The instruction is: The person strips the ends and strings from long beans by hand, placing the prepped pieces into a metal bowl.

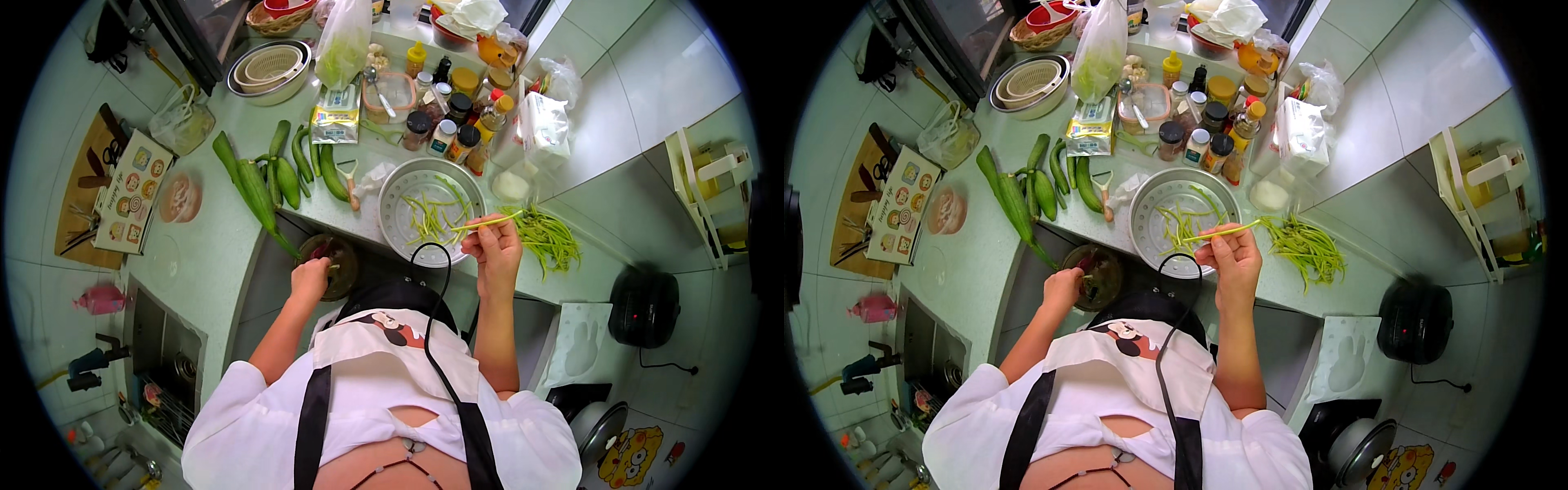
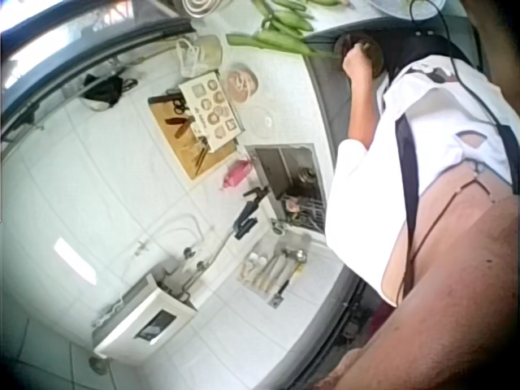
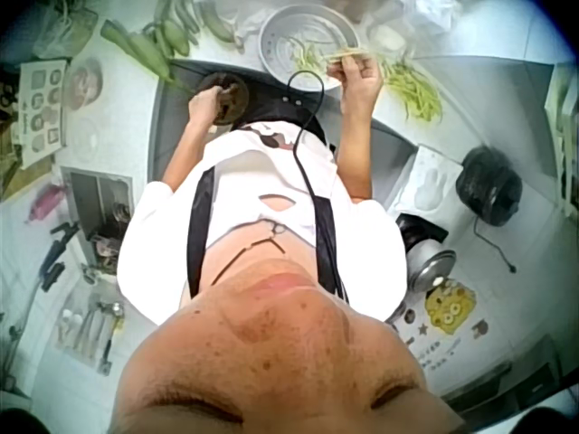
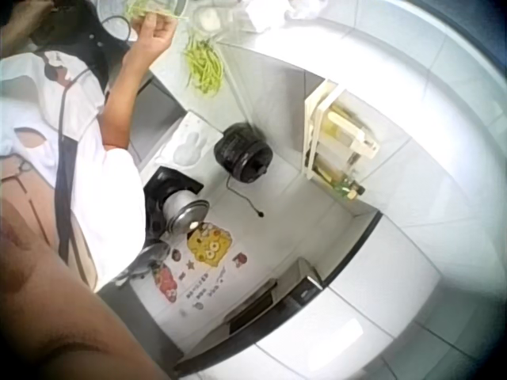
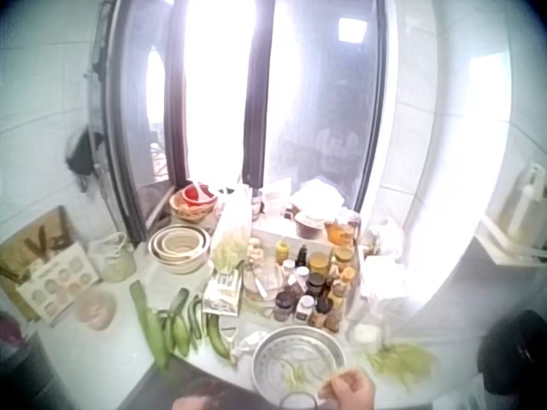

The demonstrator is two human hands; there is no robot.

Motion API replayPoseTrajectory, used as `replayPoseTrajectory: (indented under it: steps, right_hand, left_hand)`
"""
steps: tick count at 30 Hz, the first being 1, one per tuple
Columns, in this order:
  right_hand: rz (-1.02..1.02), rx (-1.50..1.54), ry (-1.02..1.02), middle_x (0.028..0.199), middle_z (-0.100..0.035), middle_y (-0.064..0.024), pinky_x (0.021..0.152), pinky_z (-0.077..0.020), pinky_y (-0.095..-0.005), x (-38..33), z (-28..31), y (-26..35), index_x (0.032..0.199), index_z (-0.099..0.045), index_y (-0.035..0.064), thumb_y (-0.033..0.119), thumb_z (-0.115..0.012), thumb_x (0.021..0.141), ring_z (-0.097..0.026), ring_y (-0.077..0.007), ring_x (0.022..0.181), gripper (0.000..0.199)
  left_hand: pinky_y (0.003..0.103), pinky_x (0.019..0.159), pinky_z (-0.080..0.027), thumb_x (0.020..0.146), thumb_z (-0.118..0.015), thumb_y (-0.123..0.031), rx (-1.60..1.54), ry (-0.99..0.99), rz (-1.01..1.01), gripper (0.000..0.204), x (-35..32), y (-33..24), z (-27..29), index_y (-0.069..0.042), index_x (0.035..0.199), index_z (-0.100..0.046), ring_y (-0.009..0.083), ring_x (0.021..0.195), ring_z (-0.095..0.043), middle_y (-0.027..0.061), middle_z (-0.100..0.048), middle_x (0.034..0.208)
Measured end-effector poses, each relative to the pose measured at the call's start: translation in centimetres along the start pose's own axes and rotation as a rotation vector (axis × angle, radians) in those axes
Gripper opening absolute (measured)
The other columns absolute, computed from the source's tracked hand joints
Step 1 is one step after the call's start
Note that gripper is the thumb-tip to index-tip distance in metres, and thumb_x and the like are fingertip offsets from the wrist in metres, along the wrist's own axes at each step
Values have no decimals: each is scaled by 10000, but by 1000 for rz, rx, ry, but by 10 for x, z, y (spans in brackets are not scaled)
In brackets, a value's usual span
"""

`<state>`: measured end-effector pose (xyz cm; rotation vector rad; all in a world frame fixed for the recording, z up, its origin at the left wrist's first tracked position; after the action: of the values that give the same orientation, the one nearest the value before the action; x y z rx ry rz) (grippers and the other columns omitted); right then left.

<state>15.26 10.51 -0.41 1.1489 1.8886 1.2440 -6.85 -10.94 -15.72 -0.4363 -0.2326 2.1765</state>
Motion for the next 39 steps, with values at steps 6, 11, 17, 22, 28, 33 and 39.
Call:
replayPoseTrajectory:
  steps: [6, 11, 17, 22, 28, 33, 39]
  right_hand:
    - [-5, -14, 42, 913, -658, -101, 563, -513, -217, -2, -1, 0, 994, -532, 33, 50, -562, 872, -620, -113, 652, 128]
    - [10, -124, 82, 905, -652, -83, 543, -458, -192, -6, -6, -6, 983, -540, 40, 50, -565, 871, -580, -89, 624, 115]
    - [-30, -261, 148, 945, -649, -94, 521, -420, -185, -13, -20, -6, 958, -548, 44, 33, -565, 862, -529, -70, 588, 98]
    - [5, -267, 168, 928, -649, -61, 533, -428, -178, -16, -19, -10, 970, -550, 26, 18, -576, 859, -504, -42, 594, 114]
    - [19, -406, 114, 891, -650, -37, 534, -426, -184, -19, -18, -2, 998, -569, 25, 58, -602, 861, -506, -30, 599, 145]
    - [199, -846, 53, 735, -610, -14, 546, -414, -212, -18, -9, 13, 972, -617, 25, 128, -607, 880, -543, -62, 627, 138]
    - [128, -850, 190, 616, -613, -74, 511, -449, -262, -32, -17, 0, 916, -614, 33, 143, -621, 861, -583, -119, 524, 123]
  left_hand:
    - [426, 663, -502, 794, -580, -144, 31, -45, 10, 132, -4, 23, -16, -107, 907, -636, 319, 777, -628, 104, -622, 921]
    - [392, 664, -504, 837, -597, -201, -249, -236, -171, 180, 6, -33, 33, -107, 984, -644, 308, 774, -626, 89, -629, 947]
    - [296, 603, -500, 794, -668, -89, -687, -297, -462, 215, 10, -130, 106, -77, 1006, -633, 235, 702, -620, 85, -630, 872]
    - [357, 595, -502, 796, -662, -142, -646, -352, -669, 211, 21, -148, 104, -92, 994, -612, 295, 697, -619, 94, -629, 846]
    - [338, 547, -491, 800, -649, -96, -510, -383, -664, 124, 18, -152, 97, -75, 922, -641, 263, 641, -616, 69, -617, 753]
    - [343, 528, -499, 797, -646, -92, -397, -473, -655, 82, 19, -148, 101, -86, 879, -638, 269, 623, -626, 65, -638, 772]
    - [307, 517, -478, 803, -618, -70, -526, -682, -552, 98, 26, -144, 98, -69, 901, -627, 247, 600, -610, 84, -633, 795]
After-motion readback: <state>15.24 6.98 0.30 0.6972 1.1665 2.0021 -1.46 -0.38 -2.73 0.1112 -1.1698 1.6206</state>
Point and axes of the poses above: each hand's wrist, its own x-axis towards the middle knuckle, its own z-axis out of the back of the hand, y = z × x, the point moved 1 cm from there along x, towards the middle knuckle
